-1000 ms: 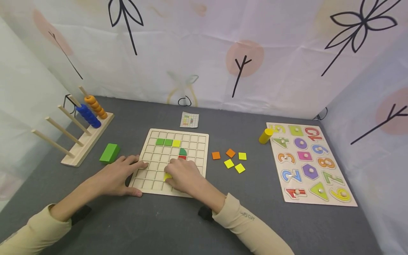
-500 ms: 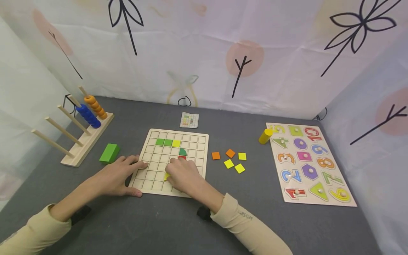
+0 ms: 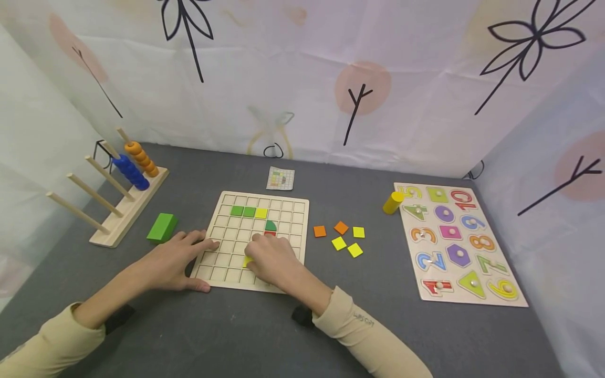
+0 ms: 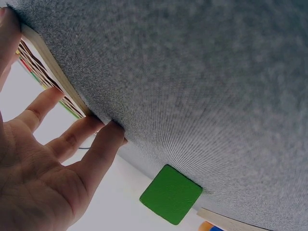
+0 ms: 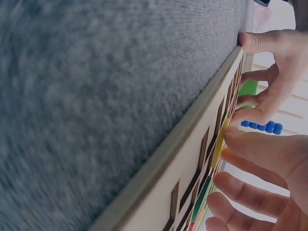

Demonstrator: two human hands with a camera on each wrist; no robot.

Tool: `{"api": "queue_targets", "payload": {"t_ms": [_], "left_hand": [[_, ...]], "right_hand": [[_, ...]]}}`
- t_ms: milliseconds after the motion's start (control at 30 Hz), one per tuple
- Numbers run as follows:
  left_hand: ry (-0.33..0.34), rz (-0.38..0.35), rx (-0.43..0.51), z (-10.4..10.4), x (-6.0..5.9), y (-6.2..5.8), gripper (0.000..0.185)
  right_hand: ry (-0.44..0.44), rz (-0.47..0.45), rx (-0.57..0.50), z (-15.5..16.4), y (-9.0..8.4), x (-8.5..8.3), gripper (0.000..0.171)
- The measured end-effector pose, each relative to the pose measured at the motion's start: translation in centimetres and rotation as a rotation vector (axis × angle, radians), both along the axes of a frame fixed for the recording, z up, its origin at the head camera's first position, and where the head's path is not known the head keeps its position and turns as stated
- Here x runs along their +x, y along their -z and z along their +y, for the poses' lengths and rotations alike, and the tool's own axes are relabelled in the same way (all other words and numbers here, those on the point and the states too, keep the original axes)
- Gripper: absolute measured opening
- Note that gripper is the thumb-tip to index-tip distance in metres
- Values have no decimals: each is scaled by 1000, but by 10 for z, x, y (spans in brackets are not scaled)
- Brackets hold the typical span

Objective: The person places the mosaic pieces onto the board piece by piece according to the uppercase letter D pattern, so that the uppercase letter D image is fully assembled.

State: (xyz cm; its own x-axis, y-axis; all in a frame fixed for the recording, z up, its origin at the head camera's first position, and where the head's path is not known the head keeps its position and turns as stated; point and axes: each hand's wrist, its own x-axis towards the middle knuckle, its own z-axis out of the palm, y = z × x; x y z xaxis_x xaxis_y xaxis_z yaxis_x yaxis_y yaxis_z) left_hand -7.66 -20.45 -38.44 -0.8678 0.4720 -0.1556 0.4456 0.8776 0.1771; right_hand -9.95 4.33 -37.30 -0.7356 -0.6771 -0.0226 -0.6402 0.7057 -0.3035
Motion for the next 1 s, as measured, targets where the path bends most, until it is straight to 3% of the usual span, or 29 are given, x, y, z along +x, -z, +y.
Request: {"api": "queue_targets", "payload": {"t_ms": [267, 467, 800, 1000], "left_hand": [[-9, -6, -11, 1, 0, 0, 91], [-10, -4, -13, 1, 0, 0, 91], [-8, -5, -20, -1, 0, 2, 92], [-4, -8, -20, 0, -1, 2, 93]], "right_hand": [[36, -9, -44, 9, -4, -4, 19], [91, 18, -52, 23, -8, -10, 20], [252, 3, -29, 63, -9, -33, 28], [297, 15, -16, 86, -3, -42, 31]]}}
